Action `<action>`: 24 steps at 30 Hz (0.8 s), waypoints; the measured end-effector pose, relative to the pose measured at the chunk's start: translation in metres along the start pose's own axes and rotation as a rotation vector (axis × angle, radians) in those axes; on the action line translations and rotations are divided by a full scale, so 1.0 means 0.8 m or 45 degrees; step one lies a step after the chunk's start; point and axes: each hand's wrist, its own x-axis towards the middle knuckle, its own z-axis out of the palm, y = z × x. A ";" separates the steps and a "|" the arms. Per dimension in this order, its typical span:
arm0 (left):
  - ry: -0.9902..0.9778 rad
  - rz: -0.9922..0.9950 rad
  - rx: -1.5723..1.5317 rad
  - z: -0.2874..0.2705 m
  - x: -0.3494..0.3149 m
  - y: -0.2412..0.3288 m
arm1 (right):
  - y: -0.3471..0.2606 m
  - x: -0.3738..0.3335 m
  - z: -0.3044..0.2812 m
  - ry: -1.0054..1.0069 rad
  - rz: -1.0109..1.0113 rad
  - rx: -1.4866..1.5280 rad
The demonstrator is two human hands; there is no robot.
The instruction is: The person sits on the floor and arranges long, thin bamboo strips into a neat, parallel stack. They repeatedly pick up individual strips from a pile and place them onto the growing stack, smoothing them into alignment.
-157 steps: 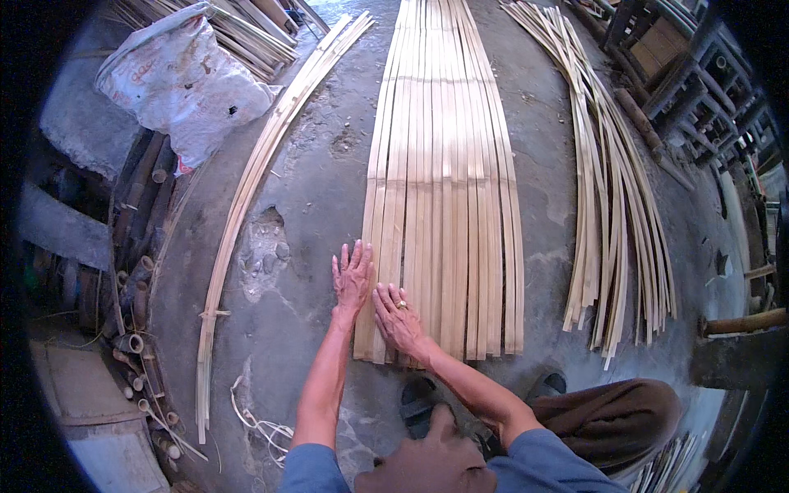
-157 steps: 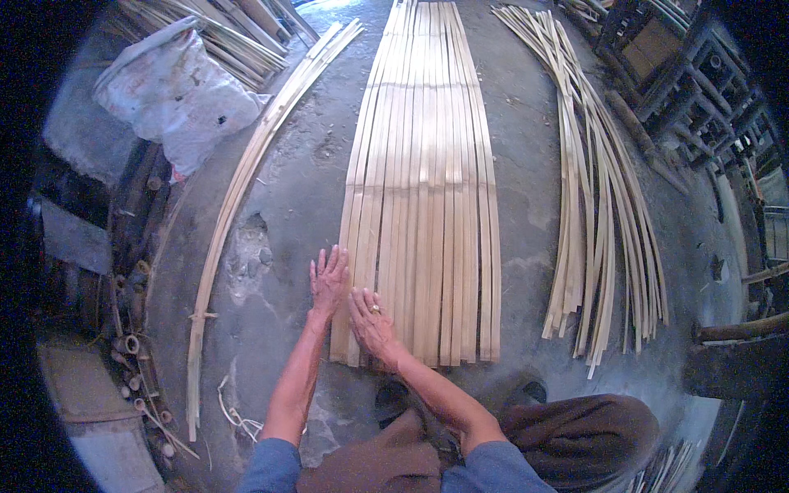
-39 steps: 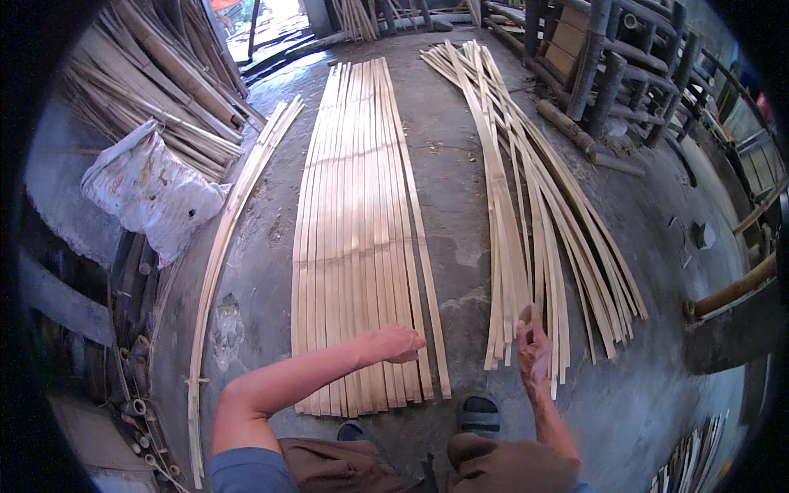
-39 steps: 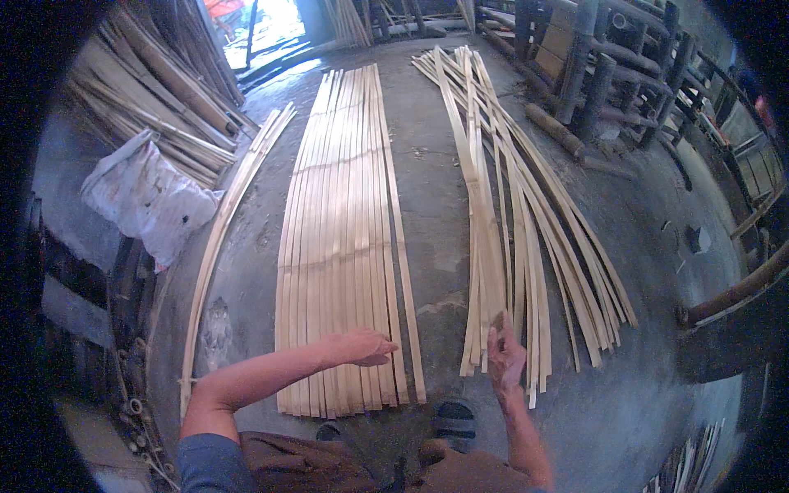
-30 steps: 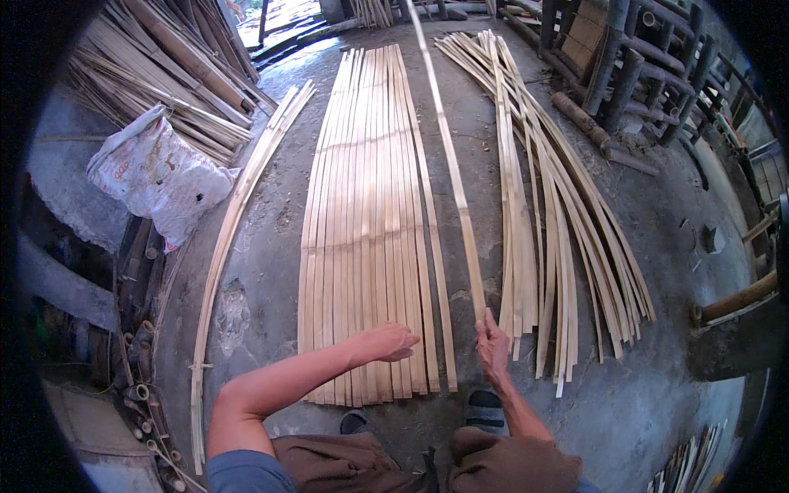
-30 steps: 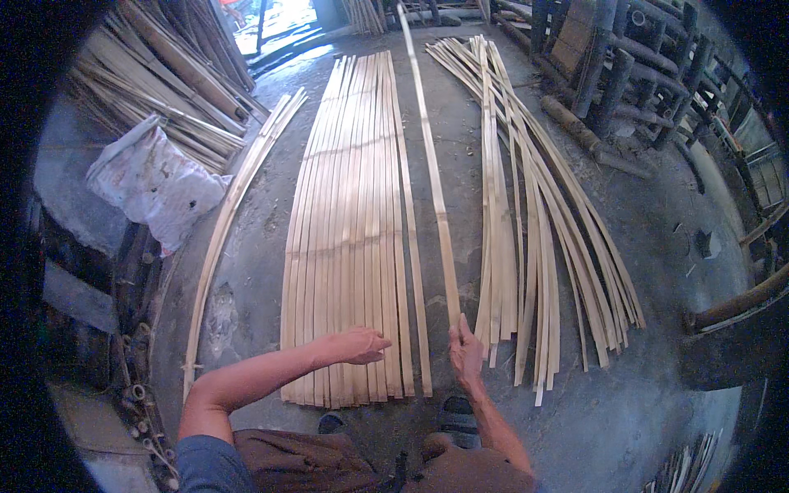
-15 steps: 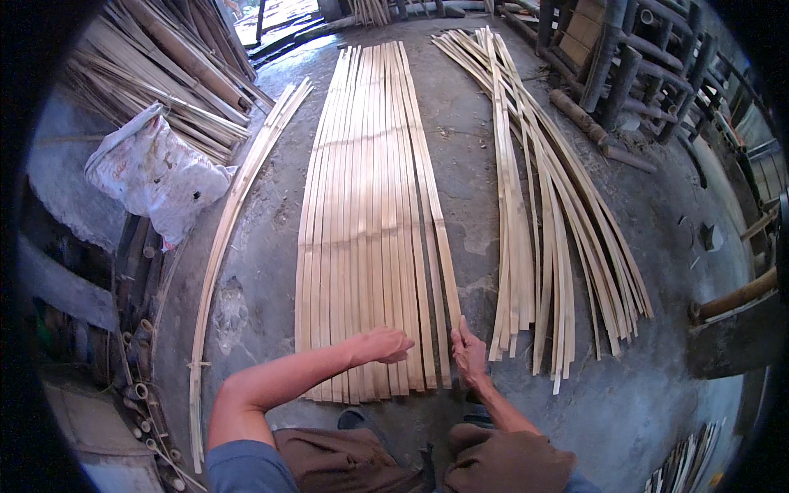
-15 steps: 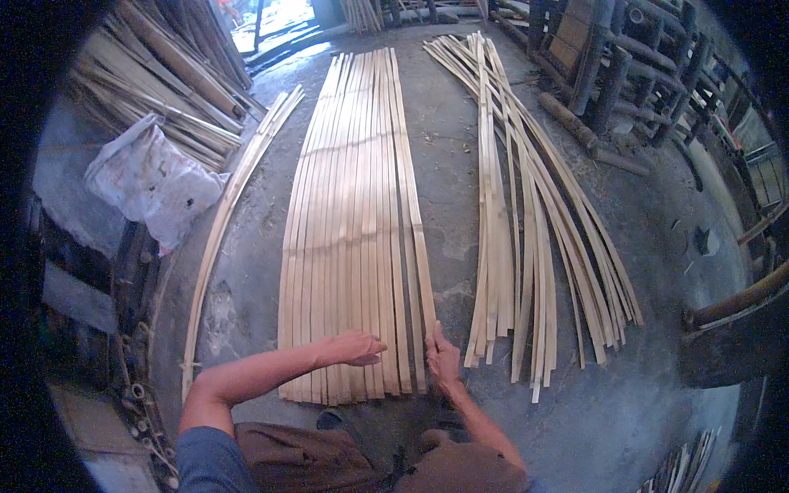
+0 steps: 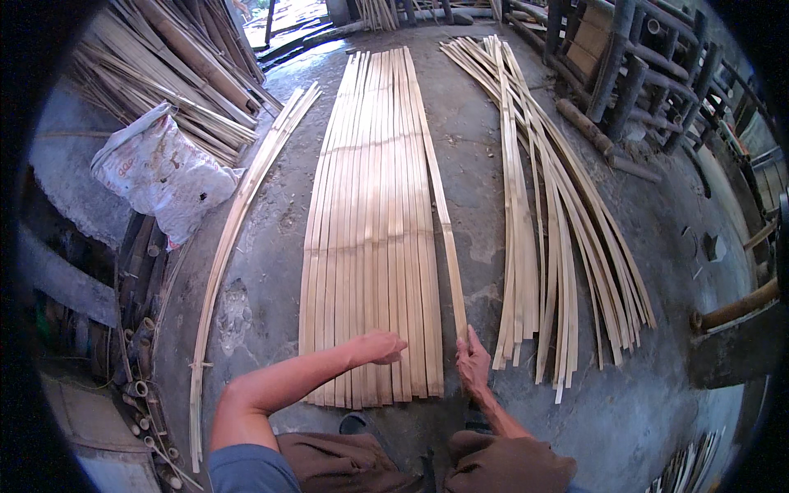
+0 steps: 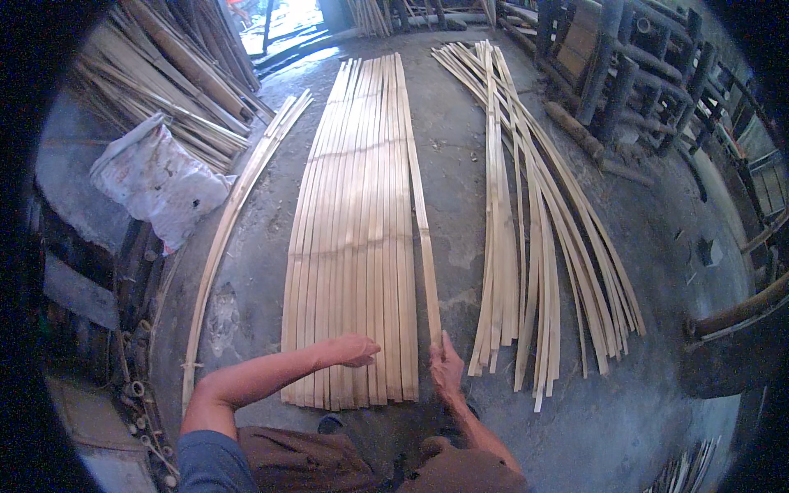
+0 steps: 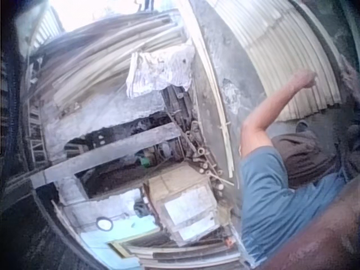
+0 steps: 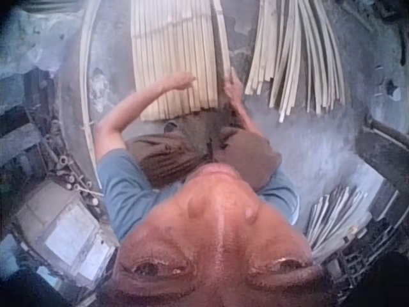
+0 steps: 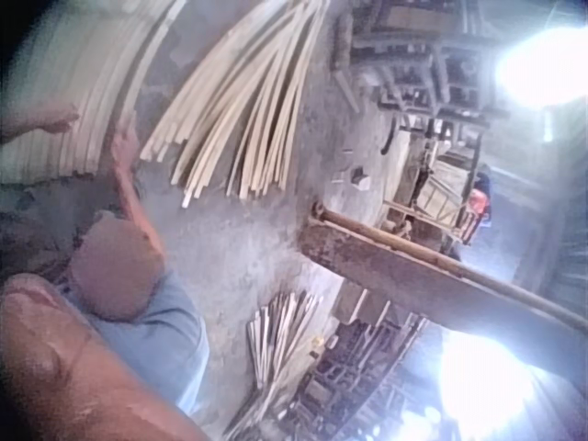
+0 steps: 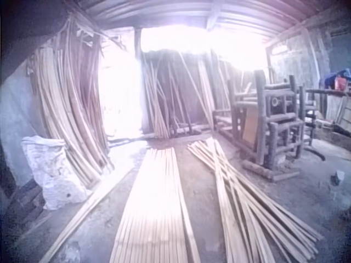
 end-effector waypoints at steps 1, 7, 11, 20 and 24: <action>-0.013 -0.046 -0.028 0.000 0.000 -0.005 | -0.001 0.000 0.000 -0.018 0.009 0.021; 0.042 -0.043 -0.045 -0.009 -0.004 -0.025 | 0.008 0.001 0.001 -0.041 0.097 0.132; 0.128 -0.116 -0.054 -0.015 -0.017 -0.039 | -0.004 -0.012 0.006 -0.067 0.141 0.191; 0.184 -0.210 0.005 -0.080 -0.075 -0.006 | 0.007 -0.017 0.003 -0.241 0.276 0.339; 0.230 -0.281 -0.070 -0.010 -0.082 -0.009 | 0.016 -0.010 -0.003 -0.329 0.296 0.276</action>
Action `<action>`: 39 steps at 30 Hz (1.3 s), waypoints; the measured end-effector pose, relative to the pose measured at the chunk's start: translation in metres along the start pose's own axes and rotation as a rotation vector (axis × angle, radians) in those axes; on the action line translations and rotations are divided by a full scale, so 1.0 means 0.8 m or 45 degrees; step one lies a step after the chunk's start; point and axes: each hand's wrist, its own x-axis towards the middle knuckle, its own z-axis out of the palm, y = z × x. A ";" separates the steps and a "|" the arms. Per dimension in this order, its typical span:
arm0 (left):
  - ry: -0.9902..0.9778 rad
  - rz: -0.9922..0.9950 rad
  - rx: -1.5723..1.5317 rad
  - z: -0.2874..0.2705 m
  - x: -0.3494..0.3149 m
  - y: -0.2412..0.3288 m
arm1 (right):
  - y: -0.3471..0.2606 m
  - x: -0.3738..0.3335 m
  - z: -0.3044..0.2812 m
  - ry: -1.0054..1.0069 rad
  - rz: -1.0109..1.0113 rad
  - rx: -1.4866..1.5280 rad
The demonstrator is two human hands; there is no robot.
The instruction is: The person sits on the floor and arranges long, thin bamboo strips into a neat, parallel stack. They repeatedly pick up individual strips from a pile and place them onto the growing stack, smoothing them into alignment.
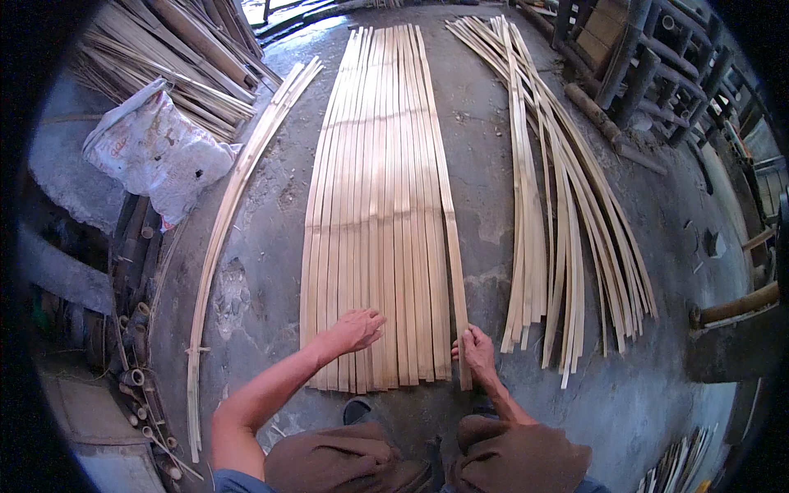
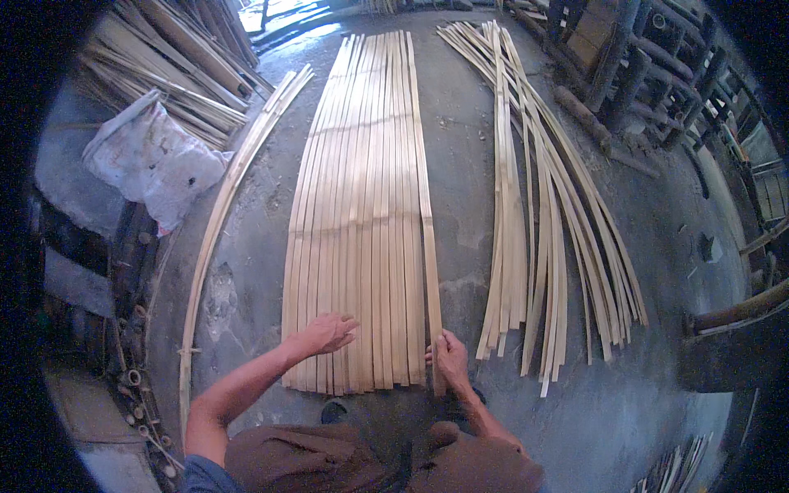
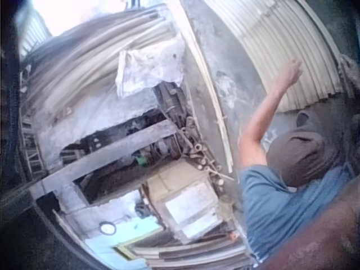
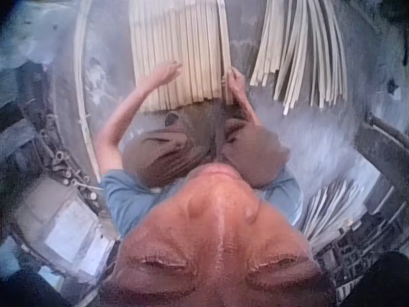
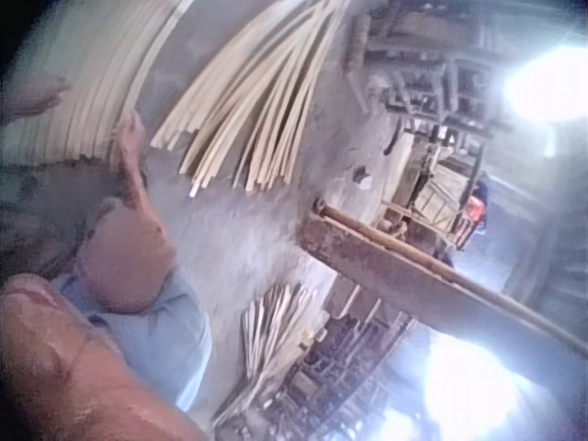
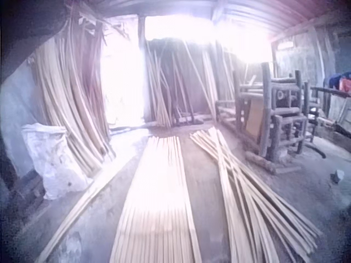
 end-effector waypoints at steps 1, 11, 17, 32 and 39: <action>0.054 -0.019 -0.009 0.020 -0.004 -0.001 | -0.003 0.000 0.001 0.034 0.038 -0.037; 0.583 -0.242 0.119 0.146 0.006 0.024 | 0.011 0.006 0.002 0.048 0.111 -0.060; 0.546 -0.290 0.033 0.137 0.003 0.029 | 0.010 0.006 0.008 0.104 0.103 -0.093; 0.613 -0.282 0.024 0.146 0.005 0.024 | -0.004 -0.019 0.034 0.356 -0.495 -0.324; 0.617 -0.309 0.022 0.153 0.006 0.025 | -0.038 0.011 0.104 0.057 -0.178 -0.126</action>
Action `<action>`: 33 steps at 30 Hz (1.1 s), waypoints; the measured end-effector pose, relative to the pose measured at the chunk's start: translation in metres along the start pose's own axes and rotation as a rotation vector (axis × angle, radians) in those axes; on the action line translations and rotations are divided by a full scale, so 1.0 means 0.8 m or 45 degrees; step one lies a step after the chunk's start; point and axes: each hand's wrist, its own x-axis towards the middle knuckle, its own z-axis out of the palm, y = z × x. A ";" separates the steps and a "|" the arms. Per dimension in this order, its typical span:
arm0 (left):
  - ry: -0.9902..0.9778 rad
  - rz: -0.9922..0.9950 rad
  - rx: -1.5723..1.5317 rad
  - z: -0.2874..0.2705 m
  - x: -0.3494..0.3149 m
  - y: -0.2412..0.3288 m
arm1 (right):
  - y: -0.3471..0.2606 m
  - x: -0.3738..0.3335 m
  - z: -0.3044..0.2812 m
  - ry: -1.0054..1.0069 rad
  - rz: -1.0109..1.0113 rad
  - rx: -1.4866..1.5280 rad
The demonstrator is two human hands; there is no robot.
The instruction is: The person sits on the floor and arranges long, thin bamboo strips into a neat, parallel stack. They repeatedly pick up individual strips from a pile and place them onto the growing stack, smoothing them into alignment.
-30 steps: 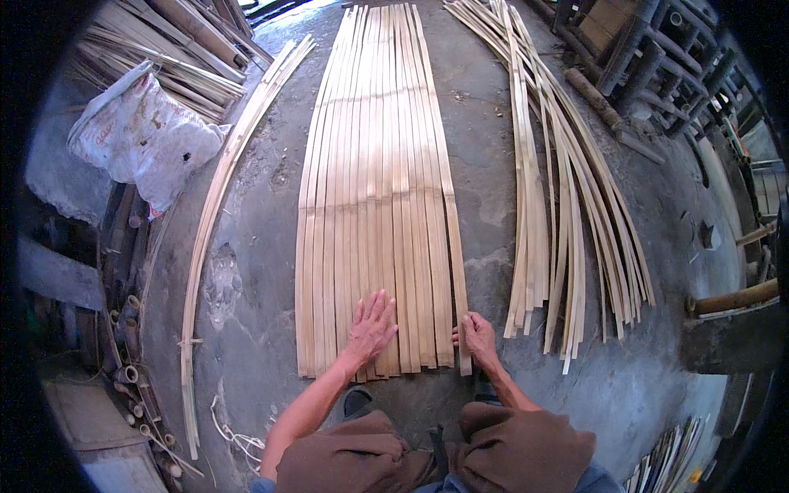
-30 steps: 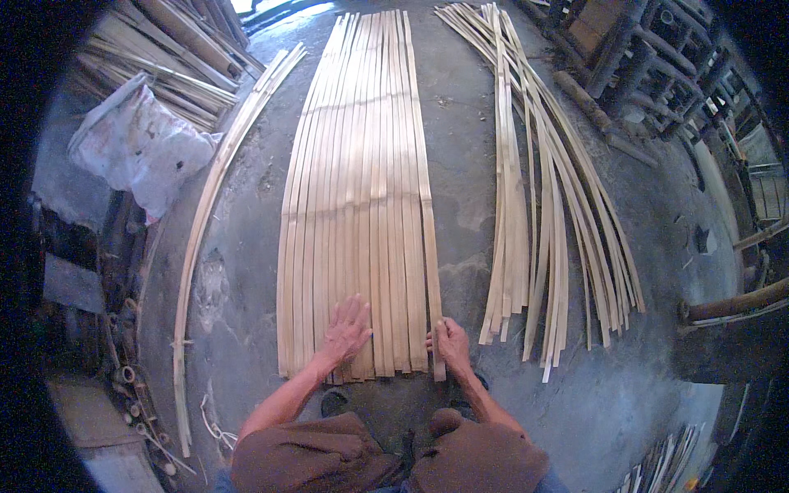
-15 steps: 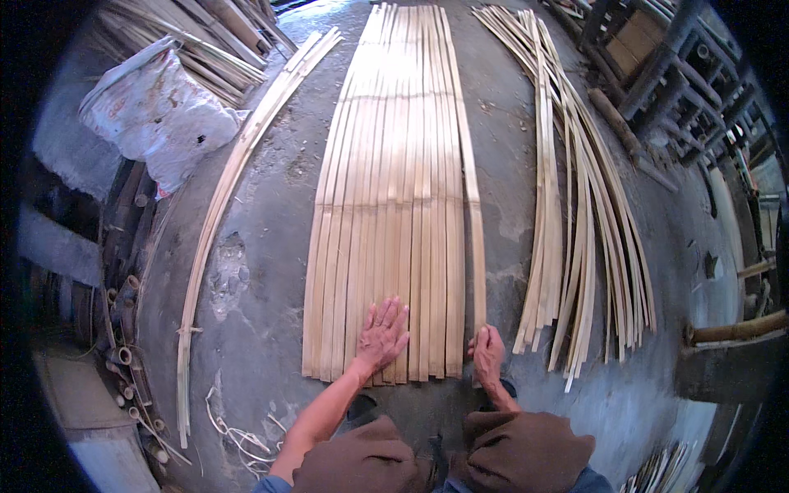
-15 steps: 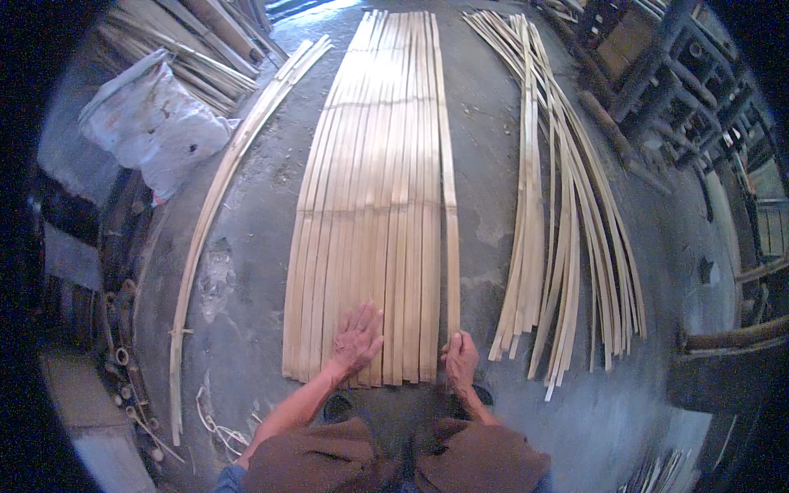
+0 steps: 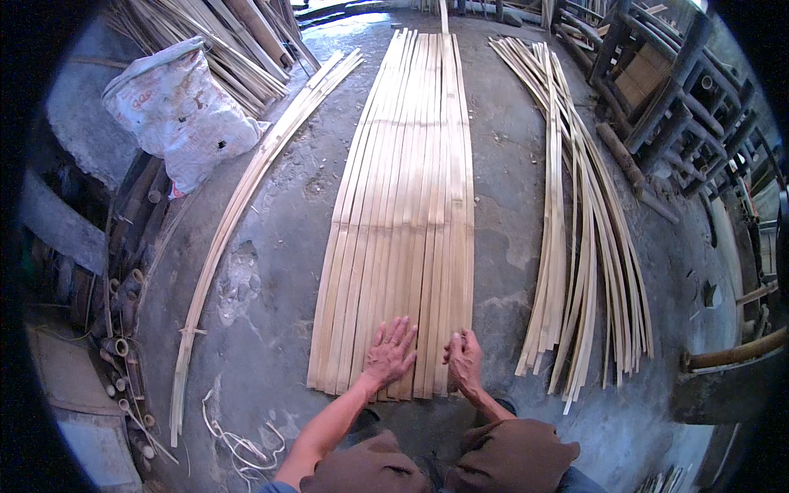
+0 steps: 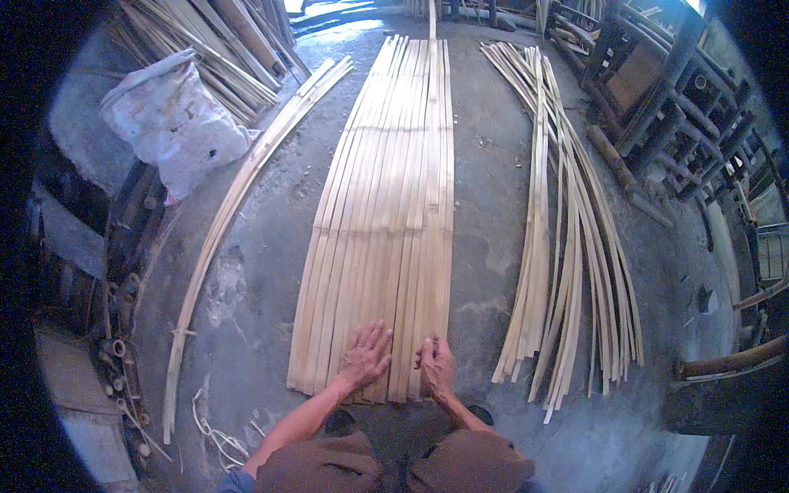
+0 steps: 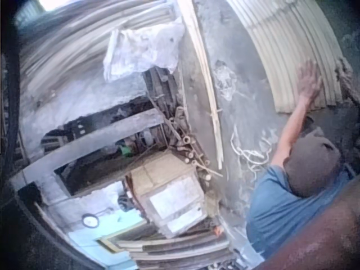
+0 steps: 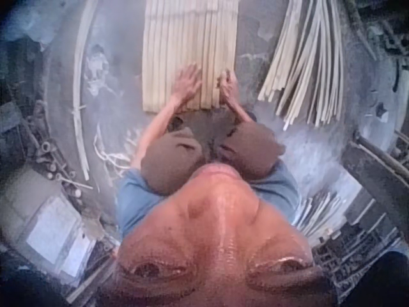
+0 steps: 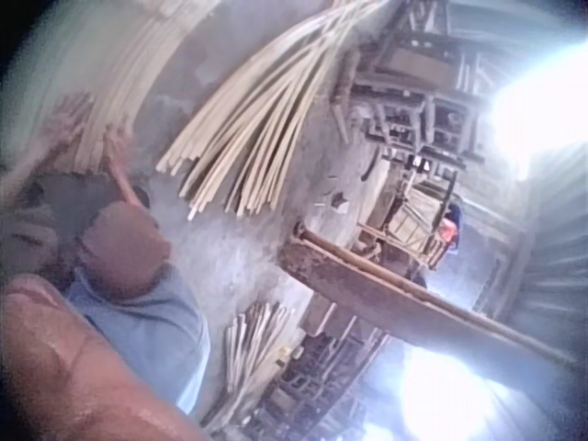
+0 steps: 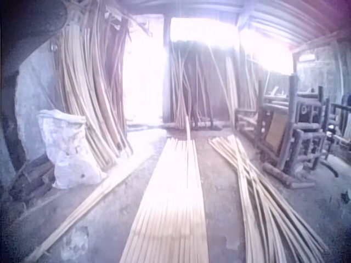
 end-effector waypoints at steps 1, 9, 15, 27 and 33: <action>0.001 -0.004 0.004 -0.001 -0.003 -0.002 | -0.006 0.002 0.016 -0.047 0.059 0.054; 0.135 0.002 -0.201 0.012 -0.001 -0.014 | -0.004 0.021 0.085 -0.187 0.177 0.331; 0.351 -0.163 -0.327 0.021 0.000 -0.012 | 0.002 0.006 0.099 -0.162 0.129 0.249; 0.252 -0.190 -0.256 0.016 -0.006 -0.023 | -0.002 -0.024 0.096 -0.157 0.066 -0.151; 0.277 -0.120 -0.258 0.005 0.003 -0.011 | 0.071 0.008 0.074 -0.139 -0.121 -0.353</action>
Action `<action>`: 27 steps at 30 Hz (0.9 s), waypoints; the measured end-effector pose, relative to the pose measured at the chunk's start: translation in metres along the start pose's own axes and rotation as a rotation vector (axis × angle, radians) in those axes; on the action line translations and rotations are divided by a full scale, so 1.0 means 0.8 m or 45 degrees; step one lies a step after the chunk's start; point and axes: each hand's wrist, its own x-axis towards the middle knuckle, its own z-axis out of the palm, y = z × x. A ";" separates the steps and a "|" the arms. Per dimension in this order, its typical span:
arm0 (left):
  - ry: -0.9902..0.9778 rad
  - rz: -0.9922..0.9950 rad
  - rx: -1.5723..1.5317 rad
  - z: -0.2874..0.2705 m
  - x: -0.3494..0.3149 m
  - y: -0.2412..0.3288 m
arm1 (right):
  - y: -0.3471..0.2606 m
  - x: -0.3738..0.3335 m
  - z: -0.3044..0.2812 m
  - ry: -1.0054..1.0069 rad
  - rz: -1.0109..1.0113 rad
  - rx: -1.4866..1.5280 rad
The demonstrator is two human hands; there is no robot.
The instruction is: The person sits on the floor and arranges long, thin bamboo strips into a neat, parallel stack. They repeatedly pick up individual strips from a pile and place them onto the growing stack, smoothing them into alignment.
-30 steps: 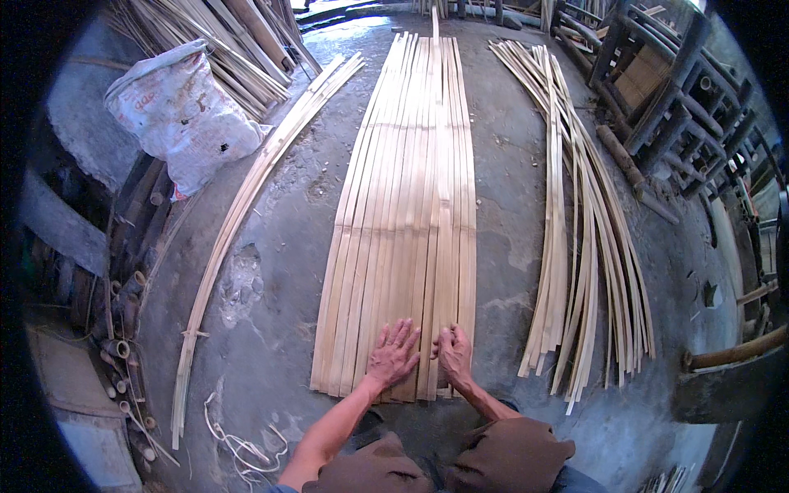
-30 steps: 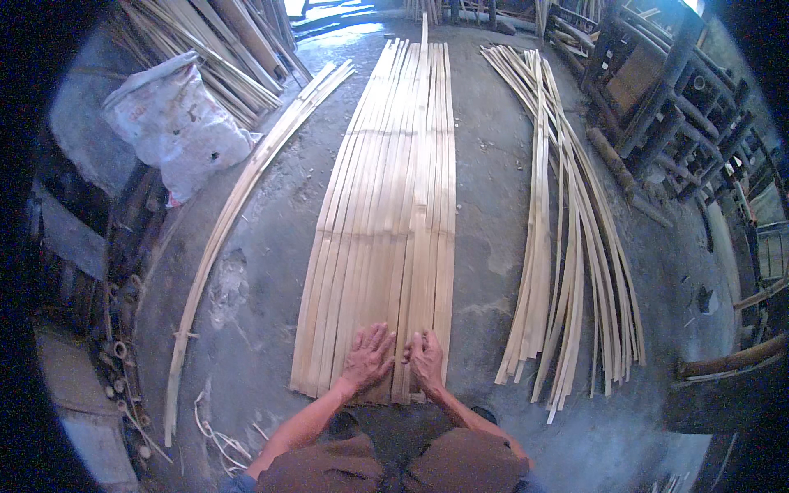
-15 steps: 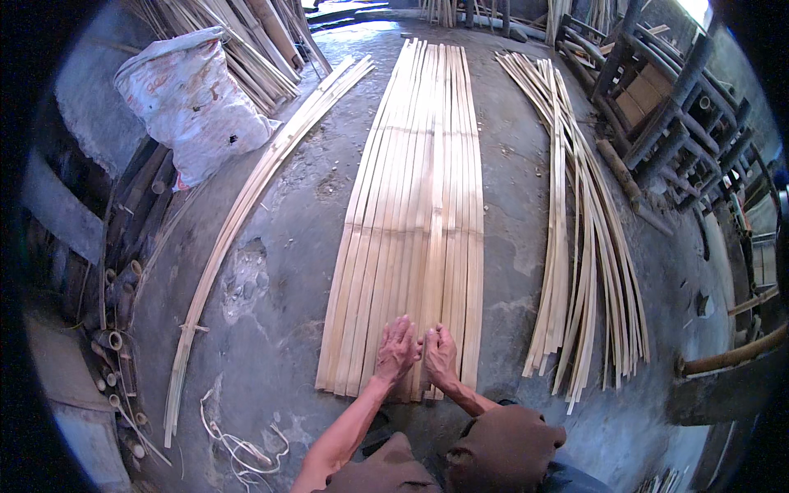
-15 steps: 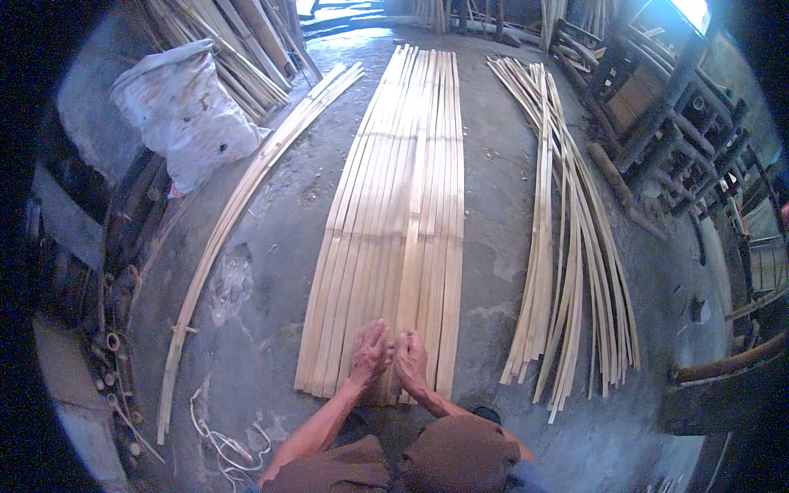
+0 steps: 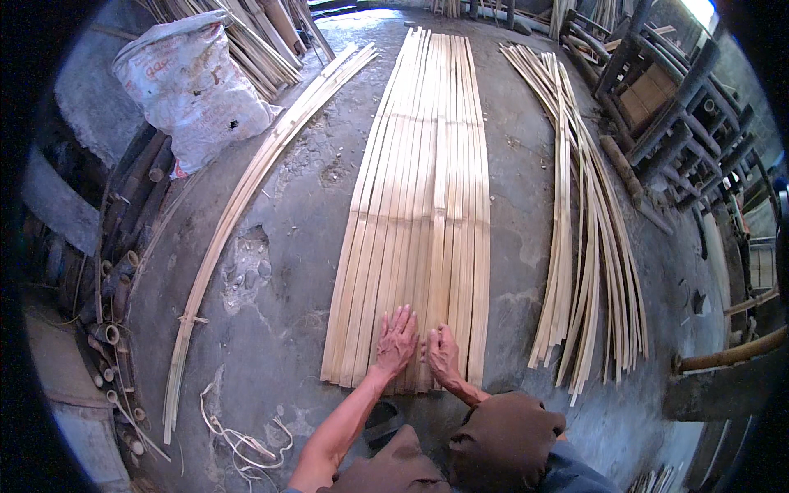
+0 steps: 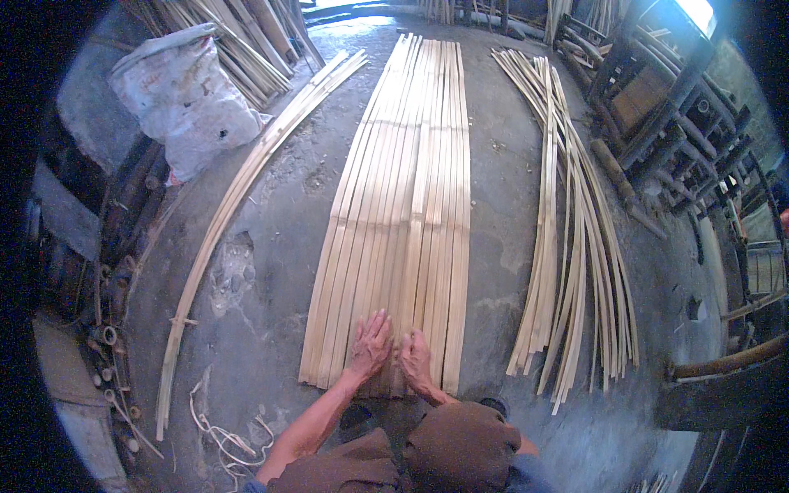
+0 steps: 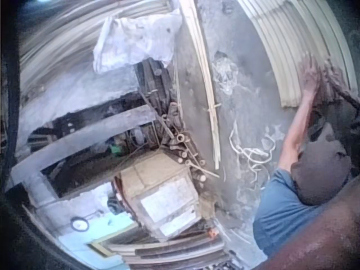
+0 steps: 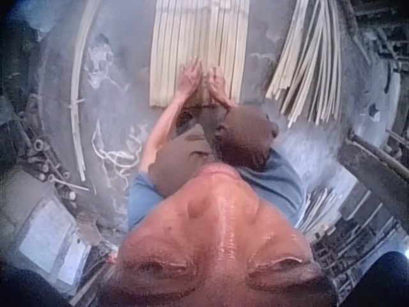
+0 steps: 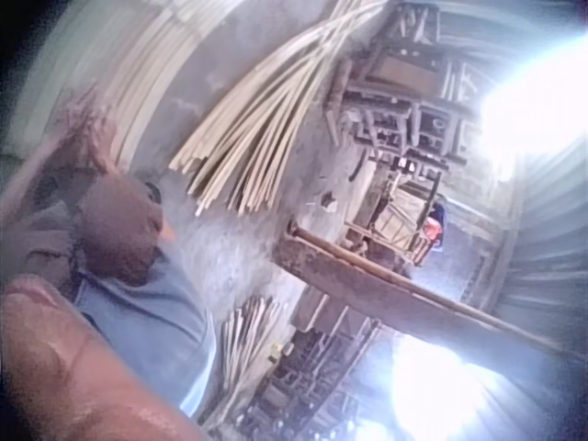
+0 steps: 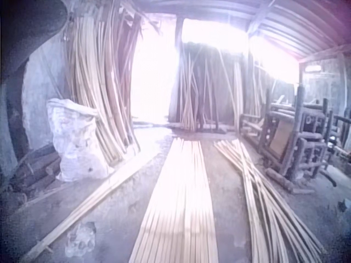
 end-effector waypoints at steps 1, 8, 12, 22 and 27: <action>0.001 -0.019 0.022 -0.002 -0.007 -0.010 | -0.011 0.001 0.014 -0.035 -0.080 -0.097; -0.041 -0.087 0.017 0.001 -0.007 -0.009 | 0.011 0.013 0.005 -0.169 -0.049 -0.063; -0.049 -0.090 0.102 0.003 -0.020 -0.024 | -0.020 0.011 -0.003 -0.170 -0.042 -0.318; 0.025 -0.058 0.249 0.010 -0.023 -0.024 | -0.026 0.015 -0.004 -0.212 -0.175 -0.435; 0.026 -0.072 0.249 0.006 -0.023 -0.022 | -0.045 0.010 -0.004 -0.270 0.029 -0.255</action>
